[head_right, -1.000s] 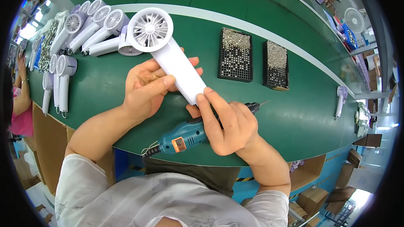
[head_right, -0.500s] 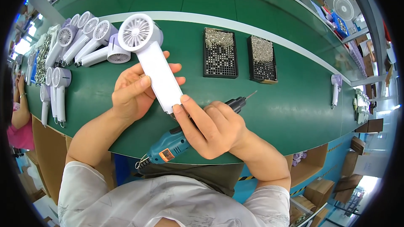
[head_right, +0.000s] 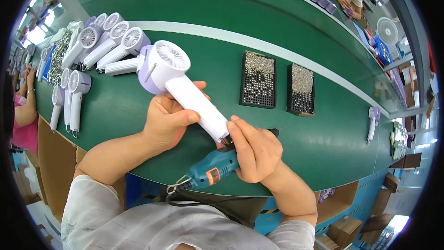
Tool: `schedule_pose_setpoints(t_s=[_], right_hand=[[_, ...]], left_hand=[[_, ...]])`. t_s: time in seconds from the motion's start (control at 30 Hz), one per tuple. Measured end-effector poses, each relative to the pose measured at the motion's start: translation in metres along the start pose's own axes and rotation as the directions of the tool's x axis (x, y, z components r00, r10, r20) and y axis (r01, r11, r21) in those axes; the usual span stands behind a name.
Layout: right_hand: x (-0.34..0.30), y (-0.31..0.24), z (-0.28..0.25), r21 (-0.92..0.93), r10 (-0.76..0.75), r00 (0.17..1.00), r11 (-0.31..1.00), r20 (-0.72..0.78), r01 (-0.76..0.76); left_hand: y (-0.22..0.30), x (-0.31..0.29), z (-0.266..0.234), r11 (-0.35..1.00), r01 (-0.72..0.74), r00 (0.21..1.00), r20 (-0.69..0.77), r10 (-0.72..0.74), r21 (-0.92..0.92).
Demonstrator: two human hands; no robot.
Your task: The person assembles portable handheld fans by picking screws from a tray and driving them into the fan components using an electric screwdriver.
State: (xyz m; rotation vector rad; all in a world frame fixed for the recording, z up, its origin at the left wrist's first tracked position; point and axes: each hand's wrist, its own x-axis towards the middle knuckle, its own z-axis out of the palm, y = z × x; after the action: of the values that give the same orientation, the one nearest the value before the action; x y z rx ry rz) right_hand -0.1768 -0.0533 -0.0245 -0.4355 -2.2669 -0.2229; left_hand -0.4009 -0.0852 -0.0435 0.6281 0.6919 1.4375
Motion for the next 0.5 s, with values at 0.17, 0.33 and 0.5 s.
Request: schedule_pose_setpoints(t_s=[0.17,0.33,0.5], right_hand=[[0.004,-0.002,-0.001,-0.009,0.007,0.998,1.0,0.065,-0.006],[0.011,-0.009,-0.013,-0.055,-0.008,0.994,0.998,0.108,0.014],[0.007,-0.016,-0.015,-0.164,-0.062,0.994,0.983,0.091,0.076]], left_hand=[[-0.001,0.002,-0.004,0.999,0.036,0.999,-0.007,-0.036,-0.03],[-0.007,0.005,-0.002,0.989,0.143,0.99,0.024,-0.142,-0.05],[-0.012,0.002,0.003,0.96,0.224,0.974,0.072,-0.215,-0.169]])
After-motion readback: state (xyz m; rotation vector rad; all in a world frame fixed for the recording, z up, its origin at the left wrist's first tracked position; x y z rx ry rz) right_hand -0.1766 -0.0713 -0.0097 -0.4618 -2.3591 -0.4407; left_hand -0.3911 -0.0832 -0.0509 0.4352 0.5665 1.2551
